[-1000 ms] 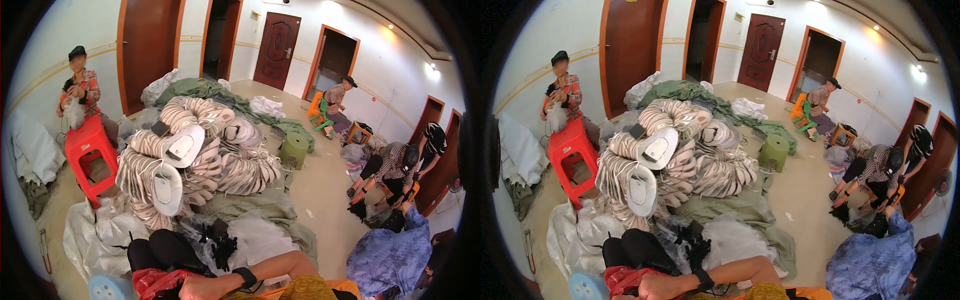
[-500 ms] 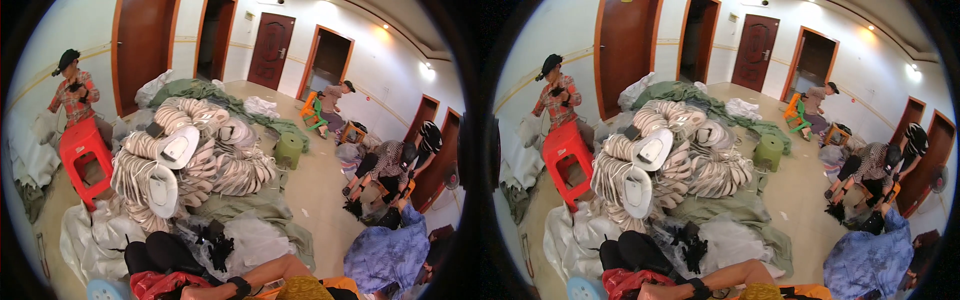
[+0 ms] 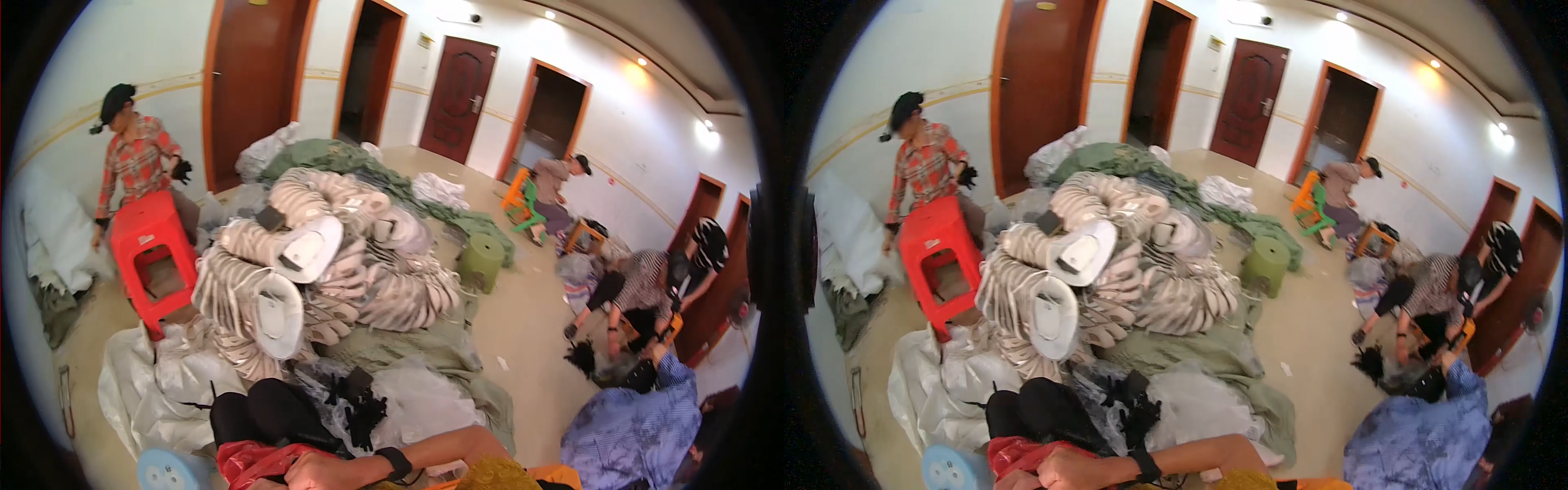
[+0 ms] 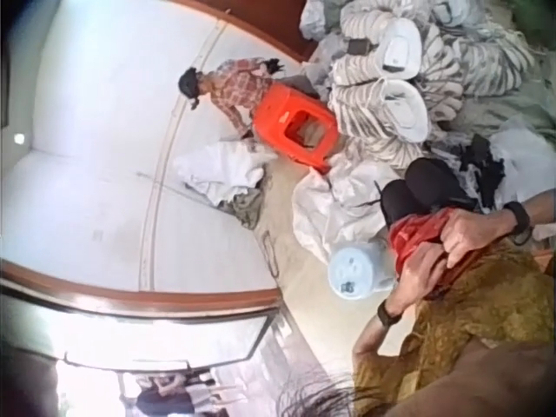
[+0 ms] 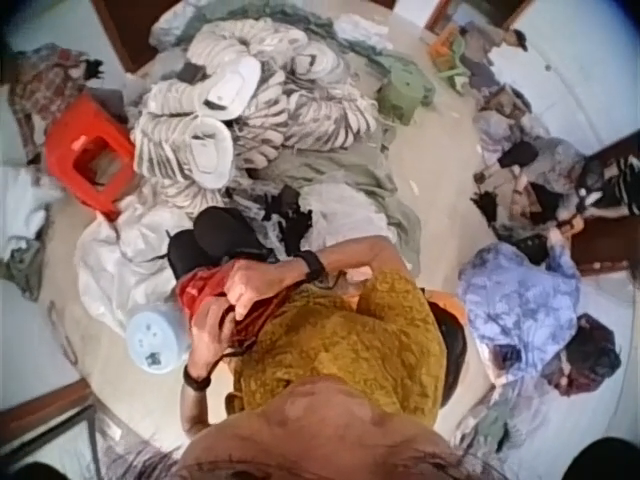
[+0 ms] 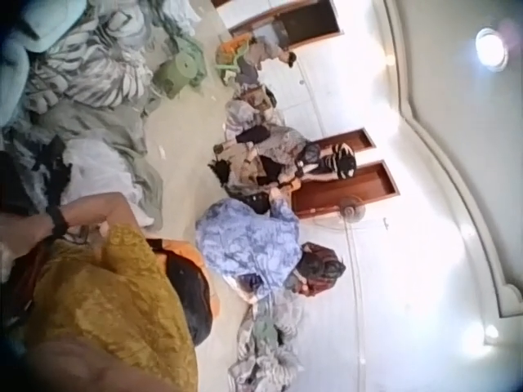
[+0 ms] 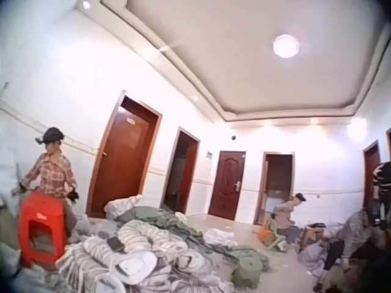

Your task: Packaging black shoe components into a red bag while sitting on the workshop floor.

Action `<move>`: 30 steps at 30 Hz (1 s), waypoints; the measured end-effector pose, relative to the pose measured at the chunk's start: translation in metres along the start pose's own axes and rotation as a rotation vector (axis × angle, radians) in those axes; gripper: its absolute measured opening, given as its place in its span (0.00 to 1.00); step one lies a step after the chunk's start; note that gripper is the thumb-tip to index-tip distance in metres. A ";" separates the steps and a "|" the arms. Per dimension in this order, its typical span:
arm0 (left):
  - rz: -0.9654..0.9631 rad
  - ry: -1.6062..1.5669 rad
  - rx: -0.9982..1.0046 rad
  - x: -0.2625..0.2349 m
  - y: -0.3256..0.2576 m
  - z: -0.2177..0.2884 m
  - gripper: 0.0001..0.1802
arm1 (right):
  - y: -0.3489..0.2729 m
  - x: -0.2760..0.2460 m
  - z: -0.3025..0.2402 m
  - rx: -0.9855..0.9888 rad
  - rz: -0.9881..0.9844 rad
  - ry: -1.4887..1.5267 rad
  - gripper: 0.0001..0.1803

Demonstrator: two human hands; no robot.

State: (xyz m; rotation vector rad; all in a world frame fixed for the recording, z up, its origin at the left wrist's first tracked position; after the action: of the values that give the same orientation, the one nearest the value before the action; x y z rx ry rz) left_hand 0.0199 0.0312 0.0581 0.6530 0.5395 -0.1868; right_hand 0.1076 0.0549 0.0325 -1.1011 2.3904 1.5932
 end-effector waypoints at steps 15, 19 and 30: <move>0.120 0.060 0.243 -0.003 -0.008 0.012 0.10 | 0.017 -0.015 -0.003 0.270 -0.049 0.094 0.03; 0.152 0.018 0.274 -0.002 -0.010 0.010 0.07 | 0.020 -0.012 -0.001 0.244 -0.097 0.032 0.03; 0.066 -0.096 0.274 -0.003 -0.011 0.011 0.08 | 0.029 -0.004 -0.007 0.317 -0.031 0.362 0.08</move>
State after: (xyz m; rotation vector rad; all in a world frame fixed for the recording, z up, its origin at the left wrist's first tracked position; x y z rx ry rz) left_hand 0.0183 0.0158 0.0609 0.9224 0.4029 -0.2313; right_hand 0.0955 0.0576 0.0604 -1.4450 2.7002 1.0220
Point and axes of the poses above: each hand's wrist, its own y-axis towards the middle knuckle, its own x-axis out of the palm, z = x × y, the point moved 7 cm from there along y, towards the middle knuckle, and after that the axes turned 12 degrees about z, right-handed, at the moved point
